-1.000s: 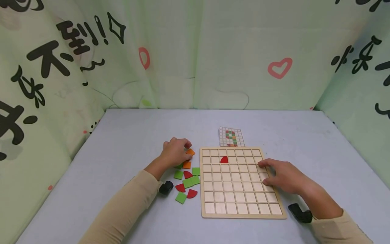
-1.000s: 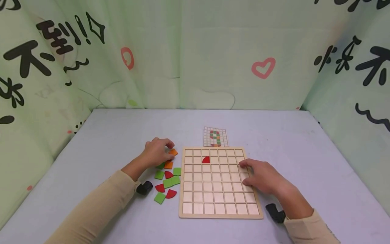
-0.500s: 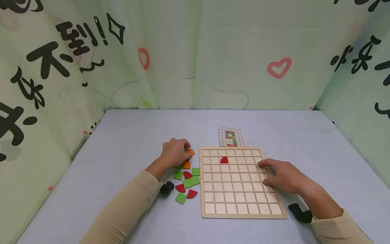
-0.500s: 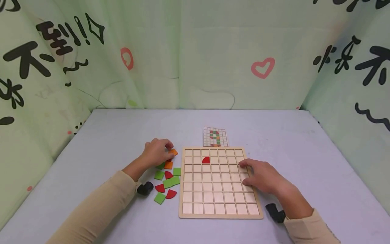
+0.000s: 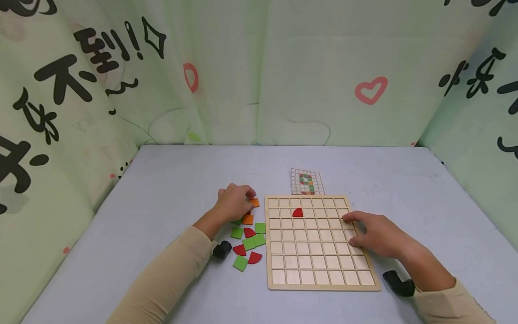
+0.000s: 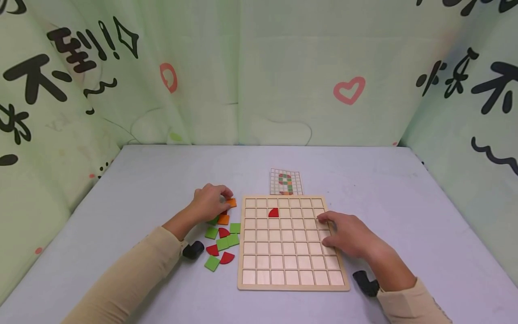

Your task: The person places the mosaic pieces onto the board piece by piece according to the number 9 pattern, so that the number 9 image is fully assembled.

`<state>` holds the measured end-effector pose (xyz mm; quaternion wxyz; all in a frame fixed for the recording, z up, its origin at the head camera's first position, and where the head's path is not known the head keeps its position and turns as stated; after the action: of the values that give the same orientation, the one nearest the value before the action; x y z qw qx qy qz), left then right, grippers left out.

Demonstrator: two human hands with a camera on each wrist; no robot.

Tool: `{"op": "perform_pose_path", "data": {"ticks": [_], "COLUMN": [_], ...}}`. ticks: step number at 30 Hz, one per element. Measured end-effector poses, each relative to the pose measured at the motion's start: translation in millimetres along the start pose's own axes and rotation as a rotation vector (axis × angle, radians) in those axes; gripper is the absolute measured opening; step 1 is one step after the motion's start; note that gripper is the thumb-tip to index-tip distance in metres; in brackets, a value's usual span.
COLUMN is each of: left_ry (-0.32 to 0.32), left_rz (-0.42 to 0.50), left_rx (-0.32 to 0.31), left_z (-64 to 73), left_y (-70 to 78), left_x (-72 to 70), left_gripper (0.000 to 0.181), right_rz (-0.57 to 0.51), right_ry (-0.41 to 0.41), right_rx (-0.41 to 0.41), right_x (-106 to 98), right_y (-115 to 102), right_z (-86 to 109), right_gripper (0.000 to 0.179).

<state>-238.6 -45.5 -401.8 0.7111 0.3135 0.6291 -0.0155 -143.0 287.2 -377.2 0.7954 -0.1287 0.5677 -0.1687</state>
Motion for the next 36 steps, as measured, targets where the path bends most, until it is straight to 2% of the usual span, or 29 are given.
{"op": "perform_pose_path", "data": {"ticks": [9,15,36], "left_ry": [0.010,-0.011,-0.036], "left_rz": [0.007,0.000,-0.032], "left_rx": [0.001,0.004,0.022], "left_z": [-1.0,-2.5,-5.0], "left_y": [-0.2,-0.1,2.1], "left_x": [-1.8,0.5,-0.6], "left_gripper": [0.030,0.026,0.027], "right_rz": [-0.001,-0.002,-0.003], "right_ry": [-0.001,-0.015,0.002], "right_rx": [0.002,0.019,-0.009], "right_x": [0.3,0.8,0.5], "right_y": [-0.1,0.0,0.0], "right_z": [-0.3,-0.4,0.4], "right_gripper": [0.055,0.056,0.053]}}
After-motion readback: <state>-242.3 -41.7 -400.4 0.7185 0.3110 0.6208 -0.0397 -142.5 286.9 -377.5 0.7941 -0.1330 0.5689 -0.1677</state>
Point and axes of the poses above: each hand's wrist, its own z-axis away from the middle knuckle, its own x-axis out of the palm, y = z × x, the point moved 2 cm from there along -z, towards the middle knuckle, and after that the axes turned 14 degrees about x, right-handed, at the moved point
